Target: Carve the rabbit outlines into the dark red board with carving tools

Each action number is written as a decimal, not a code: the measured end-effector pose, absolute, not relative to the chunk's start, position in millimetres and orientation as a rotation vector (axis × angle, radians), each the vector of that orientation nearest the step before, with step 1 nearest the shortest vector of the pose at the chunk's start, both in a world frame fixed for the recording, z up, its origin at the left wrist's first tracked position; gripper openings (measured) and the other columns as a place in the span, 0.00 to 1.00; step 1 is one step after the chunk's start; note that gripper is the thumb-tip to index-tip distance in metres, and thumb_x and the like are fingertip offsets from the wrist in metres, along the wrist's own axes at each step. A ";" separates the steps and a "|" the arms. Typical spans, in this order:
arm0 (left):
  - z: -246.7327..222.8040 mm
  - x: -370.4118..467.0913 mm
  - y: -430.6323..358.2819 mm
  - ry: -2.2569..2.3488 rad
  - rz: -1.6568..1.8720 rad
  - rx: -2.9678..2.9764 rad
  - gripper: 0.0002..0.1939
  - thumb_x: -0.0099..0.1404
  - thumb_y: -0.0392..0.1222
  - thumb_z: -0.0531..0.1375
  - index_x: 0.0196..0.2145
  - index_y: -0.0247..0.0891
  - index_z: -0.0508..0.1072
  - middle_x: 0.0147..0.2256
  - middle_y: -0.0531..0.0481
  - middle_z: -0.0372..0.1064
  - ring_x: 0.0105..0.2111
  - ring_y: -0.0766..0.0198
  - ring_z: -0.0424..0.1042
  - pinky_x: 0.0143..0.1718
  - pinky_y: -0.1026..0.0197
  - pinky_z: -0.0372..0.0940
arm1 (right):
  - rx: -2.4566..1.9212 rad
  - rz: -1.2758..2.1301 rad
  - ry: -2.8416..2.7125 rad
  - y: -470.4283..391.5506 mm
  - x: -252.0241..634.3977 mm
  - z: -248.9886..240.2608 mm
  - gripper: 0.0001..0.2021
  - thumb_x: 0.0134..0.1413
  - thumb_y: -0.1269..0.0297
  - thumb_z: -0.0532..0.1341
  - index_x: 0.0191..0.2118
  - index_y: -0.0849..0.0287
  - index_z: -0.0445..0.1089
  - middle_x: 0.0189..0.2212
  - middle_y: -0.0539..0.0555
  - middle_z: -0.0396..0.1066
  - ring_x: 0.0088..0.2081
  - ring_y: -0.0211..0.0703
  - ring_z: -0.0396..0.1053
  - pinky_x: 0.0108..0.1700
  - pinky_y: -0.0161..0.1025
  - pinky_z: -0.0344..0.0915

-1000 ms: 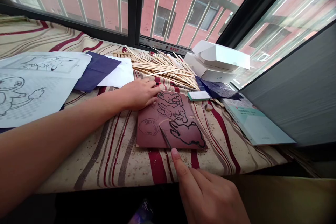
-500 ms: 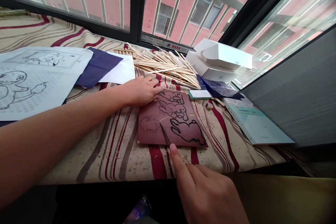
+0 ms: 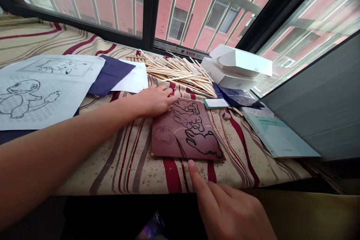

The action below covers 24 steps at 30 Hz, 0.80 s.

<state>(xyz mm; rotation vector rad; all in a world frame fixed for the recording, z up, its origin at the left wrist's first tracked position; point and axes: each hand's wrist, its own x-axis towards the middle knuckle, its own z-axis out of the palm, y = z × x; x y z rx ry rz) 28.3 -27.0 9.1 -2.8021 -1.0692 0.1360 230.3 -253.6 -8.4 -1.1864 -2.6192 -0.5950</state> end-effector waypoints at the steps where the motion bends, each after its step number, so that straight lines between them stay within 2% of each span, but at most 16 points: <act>1: 9.0 28.5 -27.1 -1.067 0.142 -2.803 0.25 0.75 0.46 0.47 0.63 0.36 0.70 0.60 0.29 0.69 0.59 0.40 0.67 0.55 0.43 0.64 | -1.184 -0.595 -2.626 -254.2 231.2 -8.6 0.25 0.57 0.81 0.53 0.58 0.79 0.72 0.22 0.50 0.69 0.19 0.38 0.70 0.20 0.38 0.60; 12: 10.5 28.2 -27.8 -1.043 0.163 -2.778 0.25 0.75 0.42 0.46 0.62 0.35 0.70 0.59 0.29 0.69 0.60 0.40 0.66 0.55 0.44 0.64 | -1.212 -0.556 -2.617 -250.1 231.1 -2.9 0.25 0.57 0.81 0.51 0.59 0.78 0.72 0.22 0.51 0.71 0.19 0.40 0.71 0.20 0.39 0.60; 16: 9.0 26.6 -27.4 -1.050 0.149 -2.805 0.25 0.75 0.44 0.46 0.62 0.35 0.70 0.60 0.28 0.69 0.60 0.39 0.67 0.56 0.42 0.64 | -1.227 -0.400 -2.523 -250.3 234.6 -2.8 0.23 0.66 0.78 0.49 0.62 0.75 0.67 0.23 0.50 0.73 0.20 0.39 0.72 0.22 0.36 0.65; 18: 8.4 26.4 -26.8 -1.040 0.137 -2.802 0.24 0.75 0.44 0.47 0.62 0.35 0.70 0.60 0.28 0.69 0.60 0.40 0.67 0.56 0.43 0.64 | -1.288 -0.299 -2.411 -254.4 238.3 -4.2 0.21 0.72 0.73 0.50 0.65 0.74 0.62 0.28 0.53 0.78 0.23 0.38 0.75 0.26 0.33 0.70; 21: 7.5 26.2 -25.6 -1.035 0.107 -2.796 0.24 0.74 0.45 0.47 0.61 0.36 0.70 0.59 0.29 0.70 0.59 0.41 0.67 0.55 0.44 0.64 | -1.396 -0.219 -2.217 -259.4 241.2 -7.7 0.14 0.74 0.66 0.53 0.58 0.67 0.66 0.34 0.55 0.81 0.27 0.37 0.79 0.32 0.31 0.74; 24: 6.8 25.6 -24.7 -1.051 0.094 -2.811 0.24 0.74 0.45 0.48 0.61 0.36 0.71 0.59 0.30 0.70 0.58 0.41 0.68 0.56 0.44 0.64 | -1.320 -0.207 -2.163 -258.2 238.9 -12.9 0.06 0.73 0.68 0.54 0.47 0.60 0.67 0.28 0.50 0.78 0.25 0.36 0.78 0.30 0.31 0.71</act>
